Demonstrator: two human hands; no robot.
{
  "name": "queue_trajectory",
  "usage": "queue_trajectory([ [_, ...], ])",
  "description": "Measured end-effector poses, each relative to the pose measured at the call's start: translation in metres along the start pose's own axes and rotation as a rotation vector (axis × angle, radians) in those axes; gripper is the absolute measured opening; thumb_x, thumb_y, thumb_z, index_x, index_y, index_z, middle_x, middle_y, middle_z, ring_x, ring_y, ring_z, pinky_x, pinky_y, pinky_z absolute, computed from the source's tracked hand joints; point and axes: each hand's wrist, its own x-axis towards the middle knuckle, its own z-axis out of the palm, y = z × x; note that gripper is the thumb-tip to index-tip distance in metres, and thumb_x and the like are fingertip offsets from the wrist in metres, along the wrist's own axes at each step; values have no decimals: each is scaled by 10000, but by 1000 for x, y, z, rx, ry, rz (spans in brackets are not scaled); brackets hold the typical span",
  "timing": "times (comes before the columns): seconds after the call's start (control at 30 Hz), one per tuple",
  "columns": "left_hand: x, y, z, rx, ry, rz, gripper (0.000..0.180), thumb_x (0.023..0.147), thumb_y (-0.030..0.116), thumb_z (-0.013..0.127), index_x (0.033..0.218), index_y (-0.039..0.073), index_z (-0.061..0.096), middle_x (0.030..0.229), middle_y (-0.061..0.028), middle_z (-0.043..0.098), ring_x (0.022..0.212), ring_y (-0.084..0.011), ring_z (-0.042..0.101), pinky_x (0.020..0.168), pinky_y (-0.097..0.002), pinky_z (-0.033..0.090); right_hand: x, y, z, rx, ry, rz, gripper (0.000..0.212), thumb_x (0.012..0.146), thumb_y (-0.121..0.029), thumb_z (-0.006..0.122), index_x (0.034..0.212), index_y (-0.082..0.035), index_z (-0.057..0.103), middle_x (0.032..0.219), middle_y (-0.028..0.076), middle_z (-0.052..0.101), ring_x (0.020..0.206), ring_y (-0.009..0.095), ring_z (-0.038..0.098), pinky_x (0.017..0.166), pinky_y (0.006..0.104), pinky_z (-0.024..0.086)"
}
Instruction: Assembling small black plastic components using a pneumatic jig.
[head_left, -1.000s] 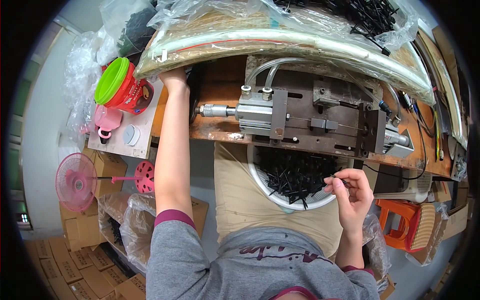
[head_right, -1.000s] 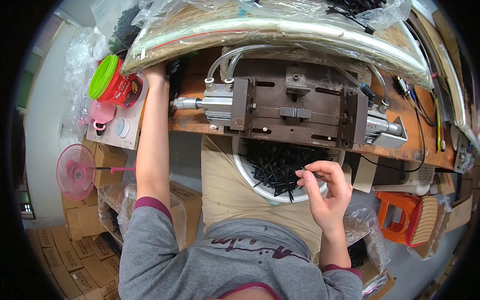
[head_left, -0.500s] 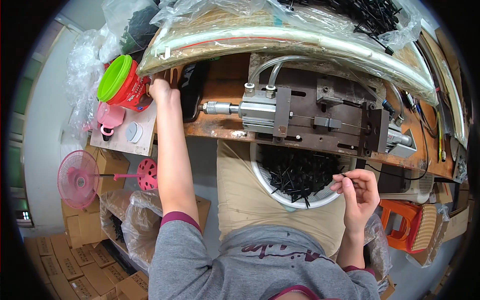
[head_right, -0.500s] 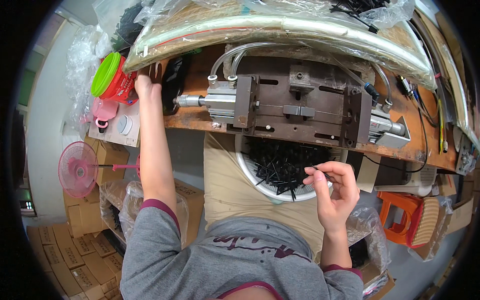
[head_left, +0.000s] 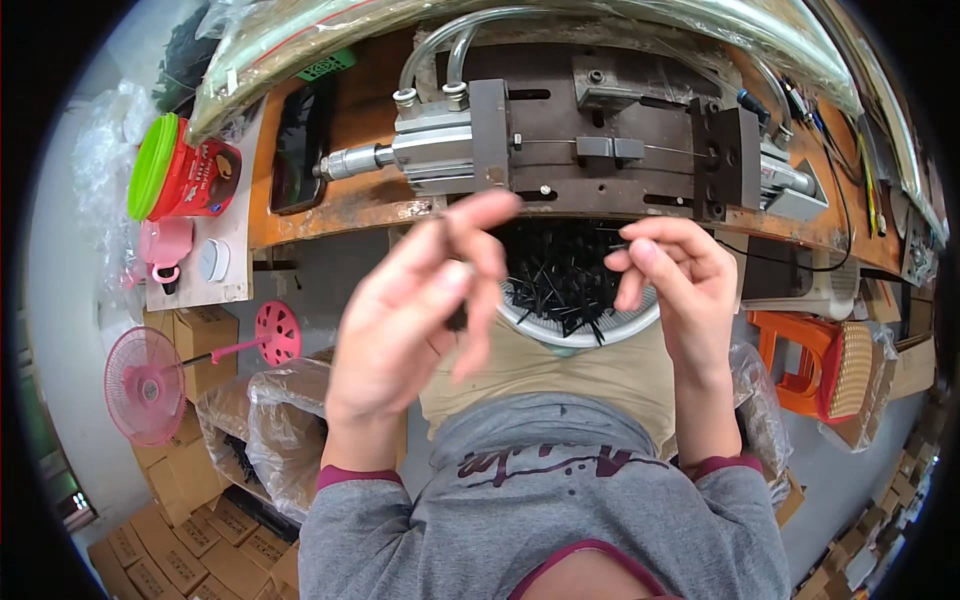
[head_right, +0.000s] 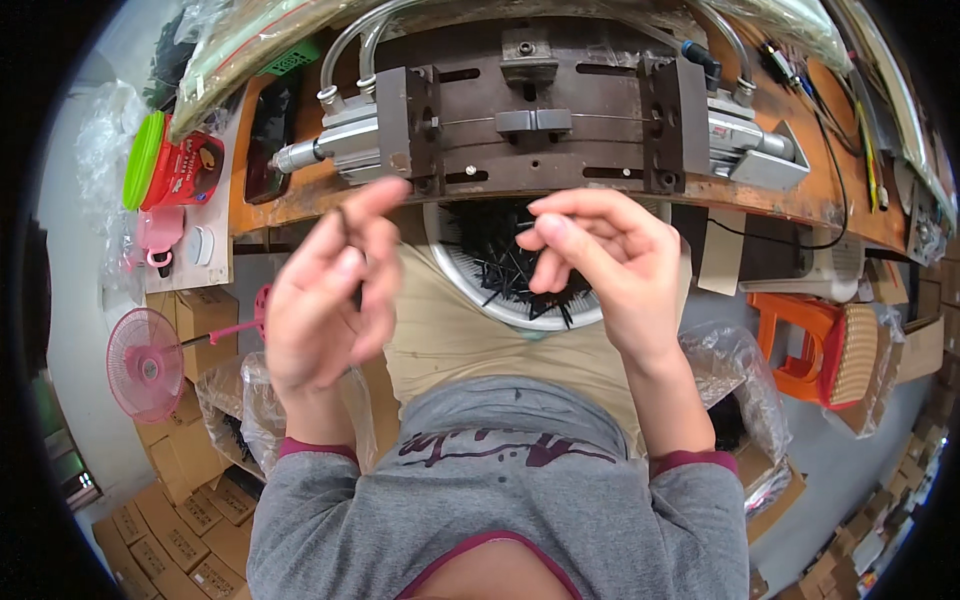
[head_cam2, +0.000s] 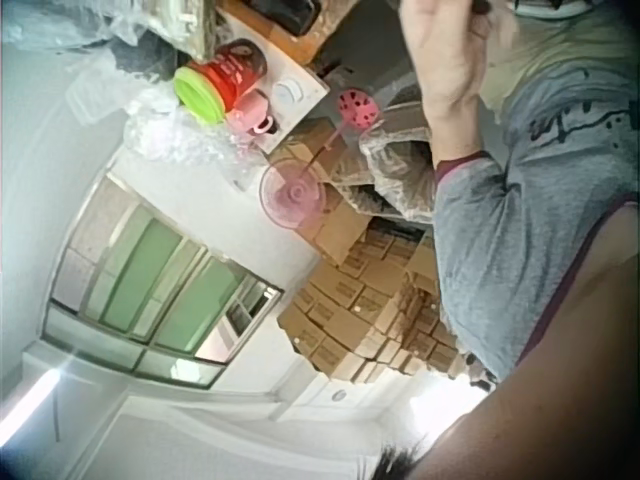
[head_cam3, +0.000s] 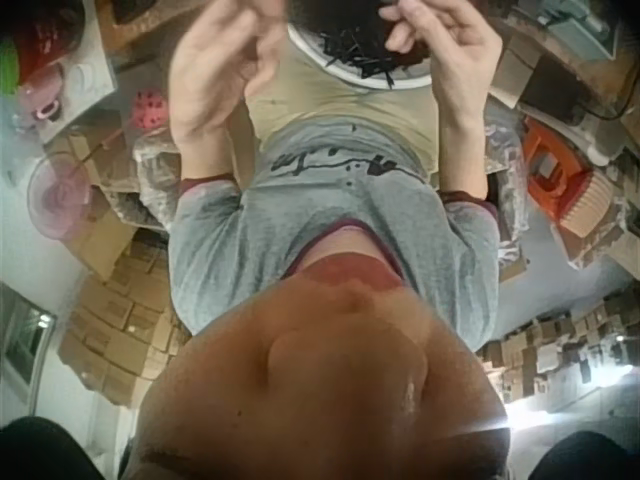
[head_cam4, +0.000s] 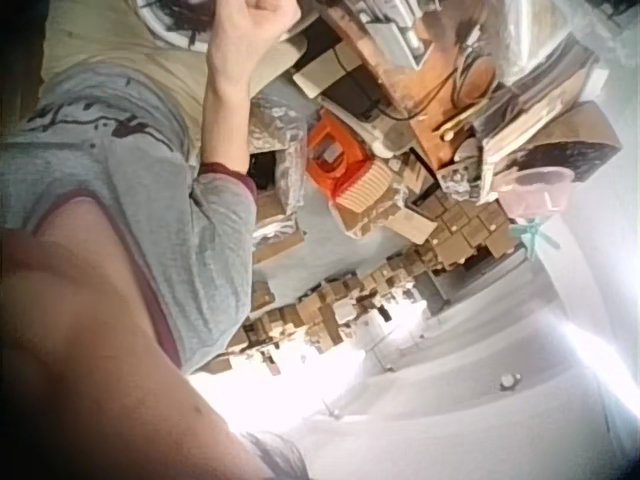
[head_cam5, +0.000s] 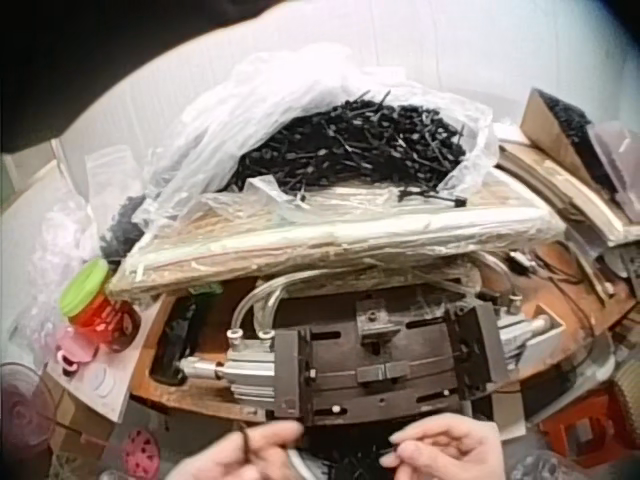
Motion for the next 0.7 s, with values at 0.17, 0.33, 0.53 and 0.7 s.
queue_trajectory([
  [0.17, 2, -25, 10, 28, -230, -123, 603, 981, 162, 514, 1504, -39, 291, 1071, -26, 473, 715, -48, 372, 579, -197, 358, 8, -1, 8, 150, -89, 38, 171, 989, -135, 586, 1027, 31, 577, 885, 183, 702, 594, 147, 649, 539, 236, 523],
  [0.33, 2, -34, 15, 388, -258, 140, 581, 889, -98, 559, 1445, -52, 399, 1298, -169, 533, 1110, -255, 607, 947, -380, 525, 11, -6, 6, 122, -58, 50, 183, 994, -147, 577, 1054, 26, 573, 855, 173, 696, 574, 139, 638, 525, 237, 515],
  [0.53, 3, -33, 10, 985, -255, 661, 351, 700, -20, 798, 1044, -22, 731, 1108, -130, 661, 941, -231, 681, 763, -307, 582, 16, -4, 3, 212, -169, 50, 210, 1029, -208, 523, 1000, -4, 560, 808, 161, 693, 550, 142, 643, 493, 238, 508],
  [0.7, 12, -42, 11, 1083, -280, 874, 347, 628, 61, 820, 961, -4, 744, 1132, -158, 702, 915, -260, 696, 744, -335, 573, 17, -4, 3, 160, -178, 16, 232, 1040, -226, 499, 970, -13, 556, 779, 154, 689, 521, 143, 632, 476, 237, 497],
])
